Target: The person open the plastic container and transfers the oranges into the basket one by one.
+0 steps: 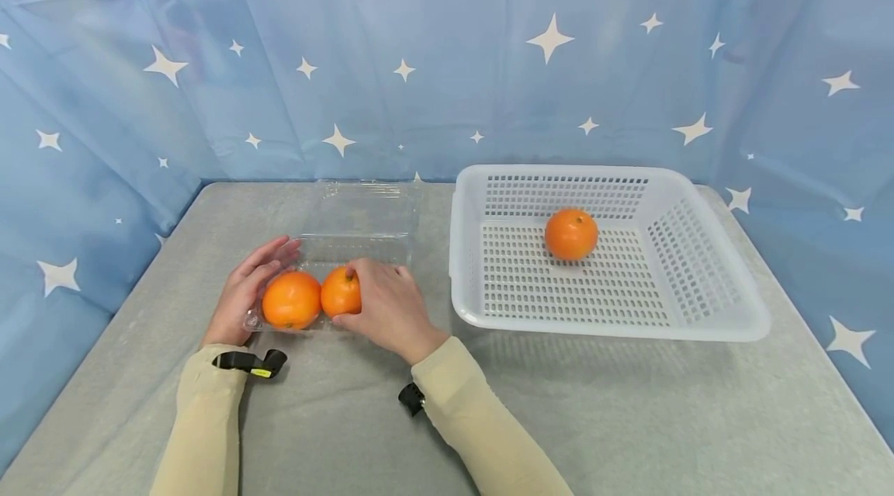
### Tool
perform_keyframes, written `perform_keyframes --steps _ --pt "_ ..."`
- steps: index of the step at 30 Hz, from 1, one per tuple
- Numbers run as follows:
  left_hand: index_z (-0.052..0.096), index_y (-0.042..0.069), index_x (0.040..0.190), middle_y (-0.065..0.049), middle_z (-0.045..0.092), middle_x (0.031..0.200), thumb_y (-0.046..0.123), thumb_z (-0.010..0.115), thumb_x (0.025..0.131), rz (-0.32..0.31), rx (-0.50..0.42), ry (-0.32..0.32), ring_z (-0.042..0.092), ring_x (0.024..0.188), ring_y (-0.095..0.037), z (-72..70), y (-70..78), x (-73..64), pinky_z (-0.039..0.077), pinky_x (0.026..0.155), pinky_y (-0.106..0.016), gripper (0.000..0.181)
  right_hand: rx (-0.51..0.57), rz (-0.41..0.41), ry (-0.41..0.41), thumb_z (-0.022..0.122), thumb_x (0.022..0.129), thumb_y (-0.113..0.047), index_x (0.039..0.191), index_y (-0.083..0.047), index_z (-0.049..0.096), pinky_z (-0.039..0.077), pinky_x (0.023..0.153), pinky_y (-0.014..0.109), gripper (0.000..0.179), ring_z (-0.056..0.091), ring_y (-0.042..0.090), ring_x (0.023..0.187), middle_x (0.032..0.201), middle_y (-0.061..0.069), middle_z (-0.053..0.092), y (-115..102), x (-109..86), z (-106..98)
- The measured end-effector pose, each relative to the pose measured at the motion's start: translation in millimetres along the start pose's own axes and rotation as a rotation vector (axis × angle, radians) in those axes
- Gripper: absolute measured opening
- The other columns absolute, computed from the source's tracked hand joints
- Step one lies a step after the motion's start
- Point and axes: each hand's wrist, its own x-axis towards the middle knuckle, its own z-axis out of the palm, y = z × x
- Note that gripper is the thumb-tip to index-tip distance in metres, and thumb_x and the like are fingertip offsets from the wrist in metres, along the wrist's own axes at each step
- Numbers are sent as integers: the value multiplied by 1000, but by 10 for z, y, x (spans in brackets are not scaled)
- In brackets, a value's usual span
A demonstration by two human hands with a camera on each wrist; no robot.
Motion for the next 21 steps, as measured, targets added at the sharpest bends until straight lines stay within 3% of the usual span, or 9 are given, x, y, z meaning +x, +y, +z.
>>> perform_keyframes --steps 21 --pt "35 6 136 -13 37 137 10 37 96 -11 13 6 34 125 -26 -1 3 -5 36 97 -26 40 -4 2 -19 70 68 -49 117 -17 42 34 84 33 65 50 10 94 109 -5 52 -6 -9 -9"
